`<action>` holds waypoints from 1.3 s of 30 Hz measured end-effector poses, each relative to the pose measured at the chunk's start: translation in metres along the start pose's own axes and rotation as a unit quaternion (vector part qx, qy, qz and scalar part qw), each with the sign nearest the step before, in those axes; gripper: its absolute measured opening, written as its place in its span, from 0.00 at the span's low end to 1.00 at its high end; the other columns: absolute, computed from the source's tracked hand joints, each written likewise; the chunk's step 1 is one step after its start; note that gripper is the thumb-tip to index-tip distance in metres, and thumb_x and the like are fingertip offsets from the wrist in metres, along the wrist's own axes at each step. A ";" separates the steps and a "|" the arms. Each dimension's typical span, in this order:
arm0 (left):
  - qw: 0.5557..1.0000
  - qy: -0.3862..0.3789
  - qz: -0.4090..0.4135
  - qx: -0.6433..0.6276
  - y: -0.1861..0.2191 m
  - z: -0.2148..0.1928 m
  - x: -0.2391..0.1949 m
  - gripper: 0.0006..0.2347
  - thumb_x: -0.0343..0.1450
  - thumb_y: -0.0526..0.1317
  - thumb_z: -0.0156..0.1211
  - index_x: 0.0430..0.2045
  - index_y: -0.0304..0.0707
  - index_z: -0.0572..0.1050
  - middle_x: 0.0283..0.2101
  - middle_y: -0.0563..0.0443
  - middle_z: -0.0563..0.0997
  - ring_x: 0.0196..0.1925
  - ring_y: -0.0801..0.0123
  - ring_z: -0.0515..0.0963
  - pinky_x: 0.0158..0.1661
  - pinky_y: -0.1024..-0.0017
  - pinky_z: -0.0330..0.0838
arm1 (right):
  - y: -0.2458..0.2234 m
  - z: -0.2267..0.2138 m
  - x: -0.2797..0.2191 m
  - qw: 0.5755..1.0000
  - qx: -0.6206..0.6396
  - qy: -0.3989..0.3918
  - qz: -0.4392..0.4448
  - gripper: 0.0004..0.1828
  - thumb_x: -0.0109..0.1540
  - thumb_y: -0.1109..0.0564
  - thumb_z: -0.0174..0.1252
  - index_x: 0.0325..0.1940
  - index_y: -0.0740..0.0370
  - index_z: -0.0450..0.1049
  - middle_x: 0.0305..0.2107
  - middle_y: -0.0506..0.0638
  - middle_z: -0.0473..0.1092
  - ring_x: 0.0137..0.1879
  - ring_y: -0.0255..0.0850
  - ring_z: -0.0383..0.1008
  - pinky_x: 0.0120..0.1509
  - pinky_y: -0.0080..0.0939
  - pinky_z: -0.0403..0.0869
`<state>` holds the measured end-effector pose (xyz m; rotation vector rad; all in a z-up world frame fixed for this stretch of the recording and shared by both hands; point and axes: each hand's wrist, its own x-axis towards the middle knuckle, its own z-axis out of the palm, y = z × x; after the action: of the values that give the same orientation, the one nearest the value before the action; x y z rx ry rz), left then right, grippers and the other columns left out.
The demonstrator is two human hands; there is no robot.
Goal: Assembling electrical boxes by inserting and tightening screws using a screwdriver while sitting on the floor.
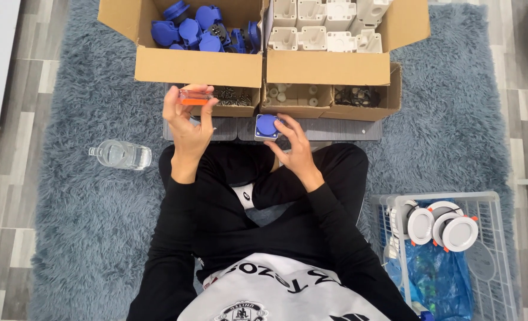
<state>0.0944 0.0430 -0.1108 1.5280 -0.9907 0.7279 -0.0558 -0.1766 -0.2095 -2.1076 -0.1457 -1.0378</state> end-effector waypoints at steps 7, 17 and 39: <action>0.996 0.071 -0.001 -0.045 0.007 -0.022 0.011 0.41 0.79 0.21 0.67 0.76 0.43 0.37 0.54 0.27 0.78 0.53 0.38 0.89 0.51 0.49 0.90 | -0.005 -0.004 0.004 1.000 -0.004 -0.016 0.007 0.35 0.61 0.57 0.79 0.71 0.55 0.75 0.65 0.60 0.72 0.64 0.57 0.79 0.67 0.54 0.80; 0.988 0.124 -0.028 -0.086 0.007 -0.044 0.006 0.43 0.80 0.18 0.65 0.77 0.48 0.36 0.53 0.23 0.77 0.52 0.32 0.89 0.52 0.47 0.90 | -0.026 -0.016 0.016 0.995 -0.056 -0.078 0.000 0.37 0.62 0.57 0.77 0.73 0.60 0.68 0.65 0.62 0.67 0.67 0.61 0.76 0.70 0.60 0.78; 0.989 0.122 0.020 -0.084 0.033 -0.056 0.028 0.42 0.76 0.22 0.67 0.73 0.44 0.36 0.45 0.27 0.76 0.45 0.29 0.88 0.44 0.46 0.88 | -0.087 0.017 0.132 0.996 -0.010 -0.070 -0.062 0.21 0.66 0.61 0.73 0.64 0.64 0.79 0.53 0.58 0.79 0.51 0.51 0.84 0.58 0.49 0.82</action>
<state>0.0815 0.0915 -0.0601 1.2431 -0.8781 0.8172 0.0071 -0.1328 -0.0700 -2.2132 -0.3404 -0.9663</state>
